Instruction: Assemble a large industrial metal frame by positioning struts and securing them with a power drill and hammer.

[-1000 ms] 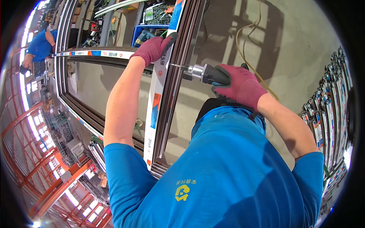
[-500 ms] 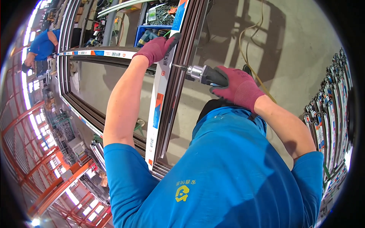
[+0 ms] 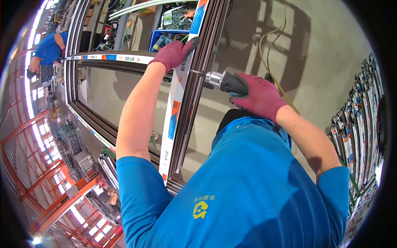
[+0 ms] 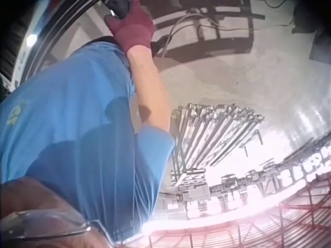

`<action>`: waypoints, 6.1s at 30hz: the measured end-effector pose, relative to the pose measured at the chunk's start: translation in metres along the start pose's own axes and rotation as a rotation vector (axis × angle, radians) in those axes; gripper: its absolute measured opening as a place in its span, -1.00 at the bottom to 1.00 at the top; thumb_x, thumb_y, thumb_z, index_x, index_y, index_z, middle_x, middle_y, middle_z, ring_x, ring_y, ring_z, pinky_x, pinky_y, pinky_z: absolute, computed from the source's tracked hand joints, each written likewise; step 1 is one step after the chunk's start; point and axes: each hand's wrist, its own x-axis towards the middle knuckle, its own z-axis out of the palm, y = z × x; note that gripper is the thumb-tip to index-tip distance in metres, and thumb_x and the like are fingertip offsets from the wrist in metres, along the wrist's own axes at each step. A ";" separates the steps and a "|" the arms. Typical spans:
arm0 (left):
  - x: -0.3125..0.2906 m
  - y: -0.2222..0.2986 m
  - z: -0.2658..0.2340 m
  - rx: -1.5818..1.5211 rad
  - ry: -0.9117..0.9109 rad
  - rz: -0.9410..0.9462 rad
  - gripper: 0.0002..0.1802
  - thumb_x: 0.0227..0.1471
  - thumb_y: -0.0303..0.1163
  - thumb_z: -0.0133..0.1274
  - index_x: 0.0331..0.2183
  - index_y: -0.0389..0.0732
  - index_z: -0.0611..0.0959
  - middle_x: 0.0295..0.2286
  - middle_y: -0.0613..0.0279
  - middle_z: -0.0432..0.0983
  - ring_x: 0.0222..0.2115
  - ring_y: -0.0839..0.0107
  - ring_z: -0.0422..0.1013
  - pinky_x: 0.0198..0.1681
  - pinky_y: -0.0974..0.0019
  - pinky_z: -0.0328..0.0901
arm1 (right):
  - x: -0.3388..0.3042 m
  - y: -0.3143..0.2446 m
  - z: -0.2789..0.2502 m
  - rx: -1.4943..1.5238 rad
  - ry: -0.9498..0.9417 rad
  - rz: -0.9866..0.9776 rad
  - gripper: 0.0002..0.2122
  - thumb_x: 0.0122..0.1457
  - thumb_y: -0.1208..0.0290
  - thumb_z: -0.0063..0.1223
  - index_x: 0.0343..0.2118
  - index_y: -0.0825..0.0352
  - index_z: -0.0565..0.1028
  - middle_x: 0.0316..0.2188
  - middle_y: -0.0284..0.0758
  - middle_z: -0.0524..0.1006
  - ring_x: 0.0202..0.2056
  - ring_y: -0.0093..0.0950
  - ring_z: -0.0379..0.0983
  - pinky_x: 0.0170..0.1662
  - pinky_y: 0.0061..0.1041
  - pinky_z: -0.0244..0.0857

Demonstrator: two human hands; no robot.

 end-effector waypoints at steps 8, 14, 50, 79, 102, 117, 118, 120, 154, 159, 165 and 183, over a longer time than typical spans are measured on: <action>-0.084 -0.009 -0.029 -1.141 0.748 0.014 -0.51 0.34 -0.12 0.13 -0.03 -0.41 0.70 -0.16 0.12 0.68 -0.07 0.37 0.58 0.01 0.29 0.43 | -0.016 0.022 -0.025 0.465 -0.212 0.130 -0.41 0.02 0.27 0.36 0.14 0.39 0.49 -0.09 -0.21 0.60 -0.06 -0.44 0.52 0.06 -0.38 0.39; -0.203 0.056 0.037 -1.598 0.702 0.062 -0.43 0.44 -0.17 -0.05 0.25 -0.40 0.45 0.16 -0.04 0.48 0.11 0.15 0.50 0.09 0.11 0.47 | -0.062 0.016 -0.033 0.435 -0.223 0.056 -0.34 -0.03 0.37 0.43 0.18 0.40 0.47 -0.08 -0.19 0.63 -0.04 -0.43 0.55 0.10 -0.39 0.39; -0.148 0.176 0.128 -1.248 0.749 -0.131 -0.60 0.39 -0.36 -0.02 0.12 -0.37 0.61 -0.13 0.03 0.67 -0.13 0.39 0.59 -0.07 0.30 0.51 | -0.064 0.033 -0.029 0.084 -0.044 0.051 -0.38 0.00 0.25 0.41 0.17 0.29 0.51 -0.07 -0.06 0.63 -0.07 -0.11 0.61 0.05 -0.27 0.44; -0.104 0.167 0.140 -1.399 0.870 -0.111 -0.65 0.39 -0.44 -0.04 0.10 -0.40 0.60 -0.06 0.04 0.61 -0.10 0.32 0.59 -0.03 0.26 0.54 | -0.021 0.041 -0.032 0.352 -0.275 0.163 -0.51 0.06 0.26 0.35 0.06 0.35 0.54 -0.20 -0.17 0.66 -0.17 -0.31 0.62 -0.02 -0.34 0.43; -0.085 0.156 0.122 -1.271 0.868 -0.250 -0.63 0.29 -0.56 -0.09 0.07 -0.40 0.61 -0.07 0.00 0.62 -0.10 0.32 0.59 -0.07 0.27 0.57 | 0.016 0.034 -0.038 0.026 -0.244 0.082 -0.38 0.03 0.12 0.35 0.16 0.26 0.49 -0.06 -0.08 0.63 -0.01 -0.09 0.57 0.09 -0.20 0.42; -0.067 -0.019 0.010 -2.095 0.440 -0.774 -0.13 0.03 0.14 0.34 0.19 -0.24 0.52 -0.08 0.15 0.64 -0.12 0.00 0.55 -0.07 -0.06 0.46 | 0.026 0.046 -0.031 -0.118 -0.163 0.002 -0.29 0.04 0.10 0.35 0.27 0.24 0.42 0.06 -0.08 0.58 0.07 -0.10 0.53 0.17 -0.19 0.40; -0.053 -0.035 0.025 -2.097 0.441 -0.777 -0.13 0.03 0.14 0.34 0.19 -0.24 0.52 -0.08 0.15 0.64 -0.12 0.00 0.55 -0.07 -0.06 0.46 | 0.025 0.043 -0.032 -0.111 -0.190 0.019 -0.29 0.04 0.09 0.35 0.27 0.24 0.42 0.06 -0.07 0.58 0.07 -0.10 0.53 0.17 -0.19 0.40; -0.039 -0.065 0.055 -1.815 0.585 -0.833 -0.42 -0.04 -0.03 0.31 -0.07 -0.21 0.65 -0.28 0.12 0.63 -0.38 0.09 0.61 -0.45 0.02 0.47 | 0.027 0.041 -0.032 -0.099 -0.203 0.022 -0.28 0.04 0.09 0.35 0.27 0.24 0.42 0.05 -0.07 0.58 0.07 -0.10 0.53 0.16 -0.19 0.40; -0.036 -0.037 0.049 -1.642 0.669 -0.830 -0.47 0.11 0.07 0.10 -0.15 -0.22 0.70 -0.38 0.17 0.55 -0.43 0.26 0.57 -0.39 0.15 0.47 | 0.034 0.037 0.003 -0.045 -0.103 0.045 -0.41 0.05 0.11 0.32 0.15 0.22 0.50 -0.10 -0.10 0.64 -0.01 -0.08 0.57 0.08 -0.16 0.42; -0.039 -0.029 0.041 -1.693 0.686 -0.840 -0.59 0.10 -0.08 0.13 -0.17 -0.22 0.64 -0.36 0.15 0.55 -0.40 0.22 0.56 -0.29 0.09 0.50 | 0.035 0.031 0.000 -0.048 -0.146 0.063 -0.38 0.06 0.09 0.33 0.19 0.23 0.47 -0.04 -0.08 0.63 0.01 -0.08 0.57 0.10 -0.17 0.42; -0.044 -0.022 0.031 -1.683 0.685 -0.870 -0.69 0.07 -0.23 0.16 -0.22 -0.24 0.58 -0.37 0.13 0.53 -0.40 0.17 0.53 -0.23 0.03 0.52 | 0.039 0.030 0.003 -0.052 -0.177 0.074 -0.33 0.08 0.05 0.33 0.23 0.25 0.43 0.02 -0.06 0.60 0.05 -0.07 0.55 0.15 -0.17 0.40; -0.037 -0.070 0.059 -1.768 0.631 -0.768 -0.58 0.10 -0.15 0.17 -0.13 -0.26 0.56 -0.33 0.10 0.54 -0.38 0.14 0.55 -0.21 0.02 0.51 | 0.036 0.020 -0.001 -0.034 -0.172 0.025 -0.34 0.04 0.12 0.34 0.20 0.27 0.43 -0.02 -0.02 0.60 0.04 -0.03 0.53 0.12 -0.12 0.39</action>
